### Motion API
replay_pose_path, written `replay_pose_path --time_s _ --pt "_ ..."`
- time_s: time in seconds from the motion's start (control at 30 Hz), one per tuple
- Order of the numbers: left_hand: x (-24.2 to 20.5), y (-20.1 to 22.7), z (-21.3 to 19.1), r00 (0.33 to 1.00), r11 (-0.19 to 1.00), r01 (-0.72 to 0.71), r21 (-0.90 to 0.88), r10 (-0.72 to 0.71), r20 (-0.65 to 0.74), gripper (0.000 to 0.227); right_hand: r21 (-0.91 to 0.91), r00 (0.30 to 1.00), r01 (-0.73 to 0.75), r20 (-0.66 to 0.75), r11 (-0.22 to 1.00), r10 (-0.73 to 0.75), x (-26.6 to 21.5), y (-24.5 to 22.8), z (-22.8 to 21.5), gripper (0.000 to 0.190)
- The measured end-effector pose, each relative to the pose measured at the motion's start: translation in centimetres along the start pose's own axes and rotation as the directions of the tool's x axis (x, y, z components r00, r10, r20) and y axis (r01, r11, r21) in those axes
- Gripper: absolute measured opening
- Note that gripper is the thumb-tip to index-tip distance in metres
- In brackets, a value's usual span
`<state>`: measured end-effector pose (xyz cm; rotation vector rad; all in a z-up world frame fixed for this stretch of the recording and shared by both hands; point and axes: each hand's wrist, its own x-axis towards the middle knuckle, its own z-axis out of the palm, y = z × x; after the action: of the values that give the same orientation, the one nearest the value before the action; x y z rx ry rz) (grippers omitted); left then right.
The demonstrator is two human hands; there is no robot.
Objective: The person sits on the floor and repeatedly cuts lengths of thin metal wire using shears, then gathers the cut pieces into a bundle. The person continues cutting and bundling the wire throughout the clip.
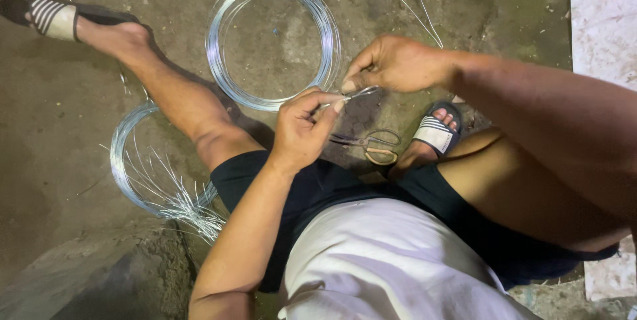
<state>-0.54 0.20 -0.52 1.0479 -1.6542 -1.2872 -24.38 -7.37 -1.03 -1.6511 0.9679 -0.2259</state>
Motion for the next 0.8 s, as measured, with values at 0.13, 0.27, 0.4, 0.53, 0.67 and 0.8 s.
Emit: replay_pose_path --time_s 0.13,0.27,0.4,0.53,0.67,0.8 --pt "0.1 -0.2 0.8 0.982 0.998 -0.022 0.056 0.032 -0.188 0.008 0.256 0.984 -0.158 -0.038 0.954 0.174 0.3 2.0 2.4 0.023" --pt "0.1 -0.4 1.6 0.947 0.992 -0.049 0.112 0.082 -0.309 0.011 0.347 0.968 -0.139 -0.149 0.927 0.202 0.0 2.9 4.8 0.022" --pt "0.7 -0.6 1.8 0.918 0.956 -0.097 0.277 0.194 -0.347 0.012 0.392 0.96 0.028 -0.267 0.919 0.084 -0.1 2.5 6.1 0.021" --pt "1.1 -0.7 1.8 0.907 0.922 -0.105 0.373 0.242 -0.344 0.013 0.337 0.938 0.034 -0.337 0.941 0.087 -0.4 1.2 6.7 0.019" --pt "1.5 -0.8 2.3 0.899 0.921 -0.052 0.387 0.211 -0.382 0.011 0.114 0.906 0.007 -0.421 0.993 0.042 -0.7 -0.4 6.3 0.016" --pt "2.2 -2.0 3.0 0.903 0.955 0.029 0.294 0.101 -0.417 0.012 -0.011 0.852 -0.03 -0.523 0.999 0.019 -1.1 -1.3 6.2 0.015"
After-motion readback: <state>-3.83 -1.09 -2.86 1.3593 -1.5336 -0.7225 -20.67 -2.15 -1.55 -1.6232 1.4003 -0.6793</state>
